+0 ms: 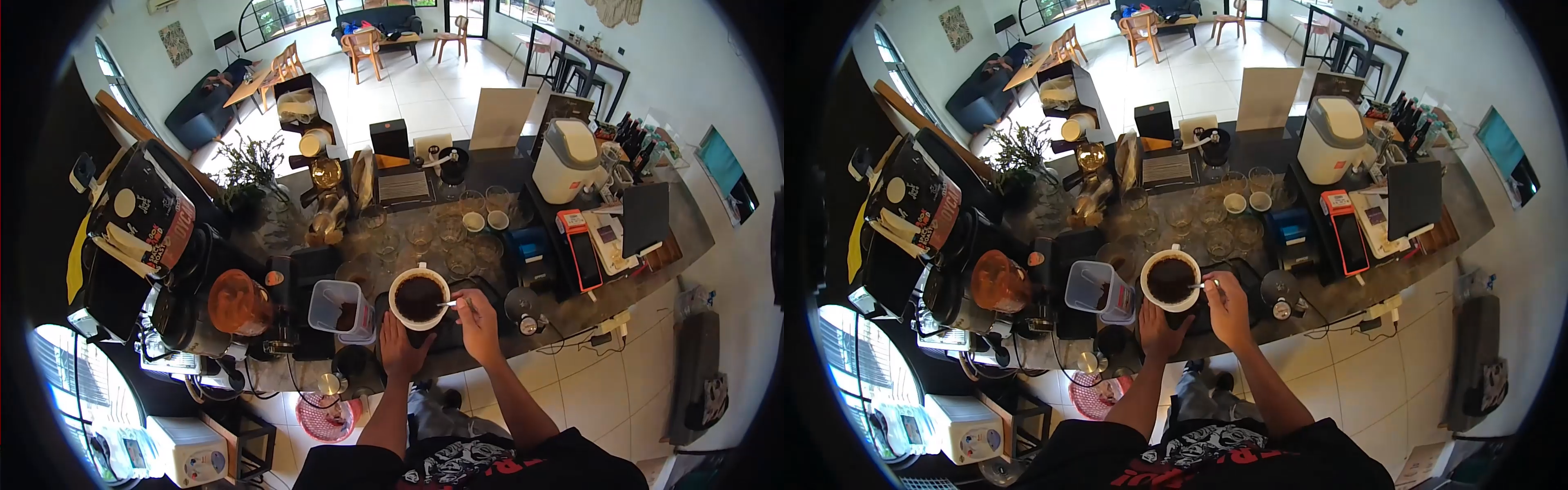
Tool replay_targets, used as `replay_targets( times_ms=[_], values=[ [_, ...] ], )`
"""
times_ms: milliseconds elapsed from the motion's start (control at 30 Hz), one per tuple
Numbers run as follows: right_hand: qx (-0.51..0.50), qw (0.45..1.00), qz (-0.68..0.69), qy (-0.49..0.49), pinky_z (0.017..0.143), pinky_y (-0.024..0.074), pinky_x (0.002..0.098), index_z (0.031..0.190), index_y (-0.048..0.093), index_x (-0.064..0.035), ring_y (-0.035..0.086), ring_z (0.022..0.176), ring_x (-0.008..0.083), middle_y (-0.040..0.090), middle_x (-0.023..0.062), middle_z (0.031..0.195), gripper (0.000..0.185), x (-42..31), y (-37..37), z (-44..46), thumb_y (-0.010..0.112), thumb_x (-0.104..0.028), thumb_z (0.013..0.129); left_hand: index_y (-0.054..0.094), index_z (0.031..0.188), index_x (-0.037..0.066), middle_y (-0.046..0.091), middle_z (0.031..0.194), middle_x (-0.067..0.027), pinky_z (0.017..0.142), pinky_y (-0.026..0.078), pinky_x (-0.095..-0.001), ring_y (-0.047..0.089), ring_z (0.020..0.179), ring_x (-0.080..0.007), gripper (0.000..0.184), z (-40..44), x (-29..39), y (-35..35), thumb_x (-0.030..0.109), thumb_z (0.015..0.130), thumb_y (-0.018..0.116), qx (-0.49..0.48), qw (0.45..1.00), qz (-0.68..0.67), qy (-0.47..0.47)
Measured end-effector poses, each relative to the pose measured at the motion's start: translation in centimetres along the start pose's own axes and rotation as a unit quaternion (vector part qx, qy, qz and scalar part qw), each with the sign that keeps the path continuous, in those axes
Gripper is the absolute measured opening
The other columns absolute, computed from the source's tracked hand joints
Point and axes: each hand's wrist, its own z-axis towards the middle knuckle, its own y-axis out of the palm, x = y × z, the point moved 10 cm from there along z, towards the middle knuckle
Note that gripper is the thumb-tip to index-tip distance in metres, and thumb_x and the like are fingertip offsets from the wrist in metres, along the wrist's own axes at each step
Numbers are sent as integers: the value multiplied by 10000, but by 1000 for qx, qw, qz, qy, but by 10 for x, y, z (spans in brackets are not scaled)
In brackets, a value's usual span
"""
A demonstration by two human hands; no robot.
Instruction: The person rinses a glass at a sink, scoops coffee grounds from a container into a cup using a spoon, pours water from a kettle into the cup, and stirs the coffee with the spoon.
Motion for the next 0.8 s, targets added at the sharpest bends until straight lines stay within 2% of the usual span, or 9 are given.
replay_targets(
  times_ms=[200,600,700,800],
  values=[
    [-3,1000,-7,-7,745,563,252,1226,677,-14,681,996,106,656,38,1182,243,5,5,-5,600,-222,1126,410,1581,-74,431,1658,-270,1289,308,-513,366,1584,-396,1091,2,4,-3,632,855,819,5,1000,-2,10],
    [10,1000,-10,-16,735,555,245,1209,682,-23,651,958,81,641,27,1161,250,-5,7,-7,623,-250,1121,386,1602,-76,433,1661,-263,1291,307,-503,363,1587,-386,1131,4,5,-3,645,848,821,10,1000,-5,15],
    [39,999,1,-34,668,459,253,1106,699,27,605,816,119,672,75,1080,188,-17,2,-4,653,-154,1083,388,1602,-74,437,1660,-257,1290,307,-503,363,1589,-381,1134,2,5,-4,657,848,816,3,1000,1,12],
    [46,999,6,-27,687,466,243,1101,697,33,613,824,120,668,78,1079,184,-27,1,1,652,-144,1080,389,1604,-71,436,1661,-252,1287,311,-503,364,1589,-376,1134,3,5,-4,662,849,812,-3,1000,6,6]
  ],
)
